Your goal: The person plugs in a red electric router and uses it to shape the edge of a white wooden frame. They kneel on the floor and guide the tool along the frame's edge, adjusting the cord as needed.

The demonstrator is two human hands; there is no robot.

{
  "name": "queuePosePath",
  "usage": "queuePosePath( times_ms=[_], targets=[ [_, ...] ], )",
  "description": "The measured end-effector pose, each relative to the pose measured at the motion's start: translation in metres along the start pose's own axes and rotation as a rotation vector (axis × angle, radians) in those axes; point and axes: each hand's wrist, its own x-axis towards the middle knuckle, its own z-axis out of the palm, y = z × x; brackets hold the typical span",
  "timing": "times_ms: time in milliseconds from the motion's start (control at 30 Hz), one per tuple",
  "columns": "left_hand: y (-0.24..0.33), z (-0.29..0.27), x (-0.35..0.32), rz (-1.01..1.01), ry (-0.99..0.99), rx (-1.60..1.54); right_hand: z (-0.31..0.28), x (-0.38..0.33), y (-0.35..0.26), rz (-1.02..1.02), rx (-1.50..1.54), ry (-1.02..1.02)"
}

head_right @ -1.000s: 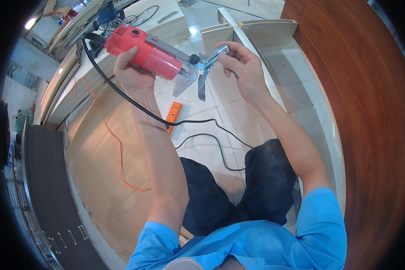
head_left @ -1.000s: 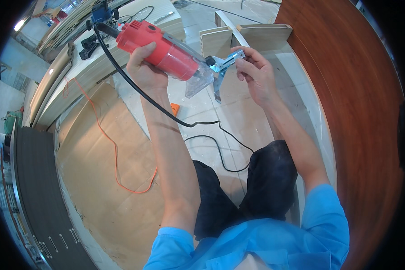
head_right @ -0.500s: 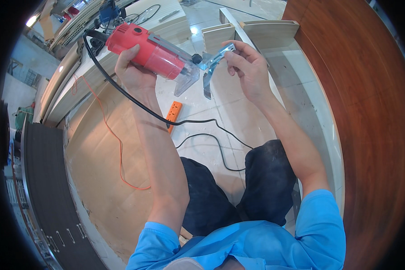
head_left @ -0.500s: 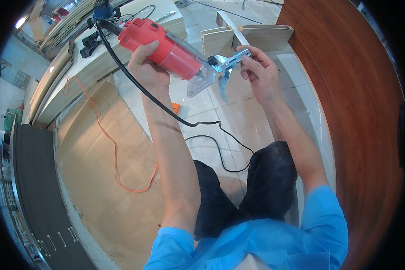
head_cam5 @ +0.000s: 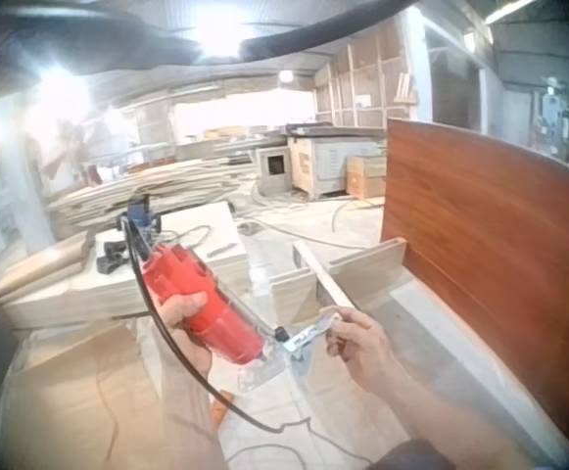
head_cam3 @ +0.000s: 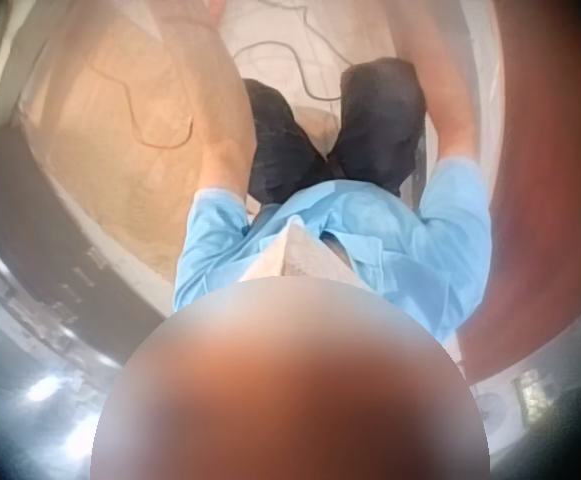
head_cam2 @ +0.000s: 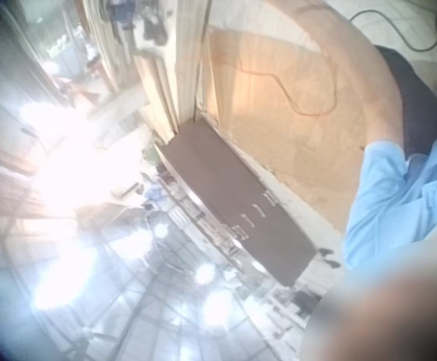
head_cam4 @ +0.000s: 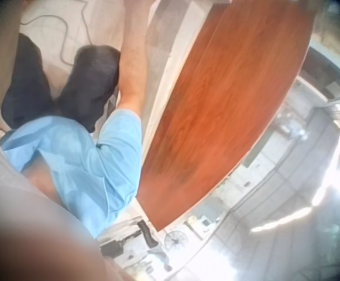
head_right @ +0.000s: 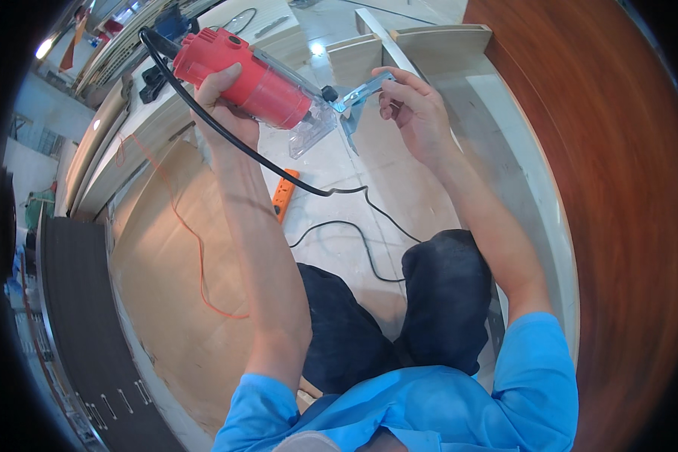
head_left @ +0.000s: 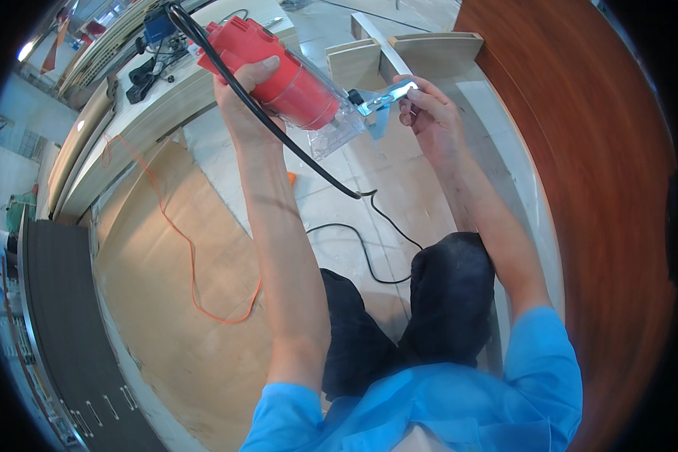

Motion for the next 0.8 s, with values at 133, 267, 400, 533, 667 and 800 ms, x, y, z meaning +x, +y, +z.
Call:
queuePosePath(
  times_ms=[133, 267, 400, 533, 667, 800],
  targets=[
    [-0.026, 0.031, -0.013, -0.044, -0.076, 0.029, -0.04, -0.023, -0.012, -0.047, -0.021, 0.044],
    [-0.074, 0.076, -0.045, -0.06, -0.179, 0.005, -0.106, -0.054, -0.03, -0.073, -0.066, 0.08],
    [-0.126, 0.117, -0.056, -0.152, -0.177, 0.004, -0.168, -0.051, -0.034, -0.017, -0.073, 0.187],
    [-0.167, 0.149, -0.082, -0.186, -0.251, 0.06, -0.227, -0.063, -0.034, -0.024, -0.036, 0.198],
    [-0.204, 0.169, -0.104, -0.234, -0.263, 0.05, -0.28, -0.076, -0.023, -0.018, 0.054, 0.185],
    [-0.227, 0.174, -0.119, -0.257, -0.268, 0.077, -0.317, -0.079, -0.009, -0.001, 0.144, 0.113]
  ],
)
